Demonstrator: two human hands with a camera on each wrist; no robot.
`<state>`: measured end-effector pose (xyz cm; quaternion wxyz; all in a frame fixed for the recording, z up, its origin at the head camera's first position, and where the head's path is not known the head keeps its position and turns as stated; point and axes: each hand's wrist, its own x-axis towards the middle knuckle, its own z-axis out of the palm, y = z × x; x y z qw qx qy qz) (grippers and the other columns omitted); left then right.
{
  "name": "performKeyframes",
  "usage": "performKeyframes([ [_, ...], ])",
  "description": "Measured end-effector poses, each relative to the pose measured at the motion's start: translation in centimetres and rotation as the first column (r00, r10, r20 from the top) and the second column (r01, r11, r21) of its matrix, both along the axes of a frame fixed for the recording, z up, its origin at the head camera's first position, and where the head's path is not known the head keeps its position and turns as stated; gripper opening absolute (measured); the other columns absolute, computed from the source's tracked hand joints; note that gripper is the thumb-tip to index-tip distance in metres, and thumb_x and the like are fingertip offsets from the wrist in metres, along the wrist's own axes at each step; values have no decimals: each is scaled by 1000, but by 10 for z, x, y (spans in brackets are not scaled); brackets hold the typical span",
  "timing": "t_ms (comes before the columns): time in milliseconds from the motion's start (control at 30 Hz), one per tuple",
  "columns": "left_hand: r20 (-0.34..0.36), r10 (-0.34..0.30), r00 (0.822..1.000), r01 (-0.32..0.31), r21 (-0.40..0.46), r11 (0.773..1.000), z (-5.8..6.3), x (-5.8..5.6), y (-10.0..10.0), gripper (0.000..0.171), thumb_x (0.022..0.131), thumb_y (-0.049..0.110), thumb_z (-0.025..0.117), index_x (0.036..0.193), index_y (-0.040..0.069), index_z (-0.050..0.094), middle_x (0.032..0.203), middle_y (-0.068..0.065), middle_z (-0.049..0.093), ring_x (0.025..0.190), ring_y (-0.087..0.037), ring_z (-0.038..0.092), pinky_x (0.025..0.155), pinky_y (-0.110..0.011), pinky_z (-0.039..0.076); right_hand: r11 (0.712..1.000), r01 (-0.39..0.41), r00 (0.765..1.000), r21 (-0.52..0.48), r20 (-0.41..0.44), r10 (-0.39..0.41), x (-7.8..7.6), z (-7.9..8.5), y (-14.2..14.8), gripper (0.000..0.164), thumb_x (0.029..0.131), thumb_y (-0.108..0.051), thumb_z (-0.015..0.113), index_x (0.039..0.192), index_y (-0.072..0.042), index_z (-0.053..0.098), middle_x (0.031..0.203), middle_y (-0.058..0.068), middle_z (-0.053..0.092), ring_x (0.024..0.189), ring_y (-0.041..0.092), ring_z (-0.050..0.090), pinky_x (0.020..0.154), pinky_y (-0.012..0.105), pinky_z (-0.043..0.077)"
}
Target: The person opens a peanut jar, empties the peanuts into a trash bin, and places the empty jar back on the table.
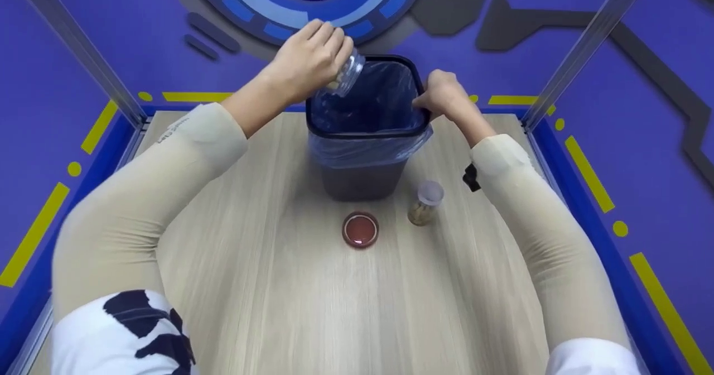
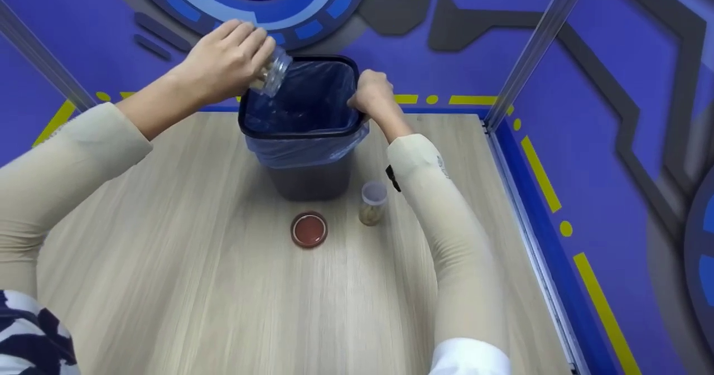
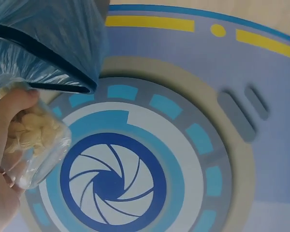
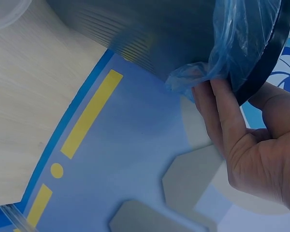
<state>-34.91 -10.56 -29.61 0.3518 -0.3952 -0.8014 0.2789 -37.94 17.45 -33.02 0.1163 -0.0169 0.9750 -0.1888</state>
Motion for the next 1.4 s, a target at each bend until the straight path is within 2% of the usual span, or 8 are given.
performKeyframes([
  [200,28,-27,999,26,31,999,-7,-3,2,40,94,8,65,130,-9,56,124,-25,64,115,-37,61,104,-43,48,1000,6,1000,-10,-1,-6,0,1,1,29,91,-27,72,82,-6,52,82,7,56,63,14,57,61,29,49],
  [433,59,4,998,-6,36,999,-15,-4,-10,42,93,11,67,128,-10,56,123,-25,64,114,-38,62,102,-44,49,1000,-10,1000,-9,9,10,0,-2,-4,28,91,-27,71,83,-7,53,86,8,56,64,14,57,61,28,50],
  [567,33,24,999,-26,53,998,-16,-2,-15,45,91,11,69,129,-9,56,123,-24,64,113,-37,61,102,-43,49,1000,-23,1000,-6,9,24,-1,-1,-7,29,91,-27,71,81,-7,52,85,7,55,65,14,57,63,29,49],
  [767,-17,-40,999,41,97,994,-18,-2,-13,29,104,5,45,125,-9,59,119,-24,67,111,-38,64,102,-44,50,1000,-21,1000,14,-6,21,-2,1,-10,30,91,-27,70,79,-7,51,84,7,55,64,15,57,64,29,50],
  [867,-19,-33,999,35,110,993,-19,-1,-14,31,106,3,40,126,-9,59,121,-24,67,112,-38,64,102,-44,50,999,-30,1000,12,0,30,-3,2,-13,30,92,-27,70,82,-7,51,87,8,55,68,16,57,65,30,49],
  [1167,-16,25,1000,-22,128,992,-15,1,-13,31,102,1,47,130,-9,57,126,-23,65,116,-37,62,106,-43,48,999,-35,999,9,-4,35,-2,1,-15,28,90,-26,70,80,-7,52,82,6,56,64,14,57,63,29,49],
  [1267,-3,5,1000,-4,128,992,-15,2,-11,33,100,2,49,129,-9,57,125,-24,65,114,-38,62,104,-44,49,999,-42,999,9,-8,42,-3,2,-13,28,90,-25,70,80,-7,52,80,6,54,64,14,56,63,30,48],
  [1400,-42,-3,999,9,138,990,-14,3,-7,32,101,6,47,128,-9,58,122,-22,66,112,-36,63,103,-43,49,999,-47,999,1,-5,47,-3,1,-13,27,90,-24,69,79,-8,51,79,5,52,65,15,55,63,30,47],
])
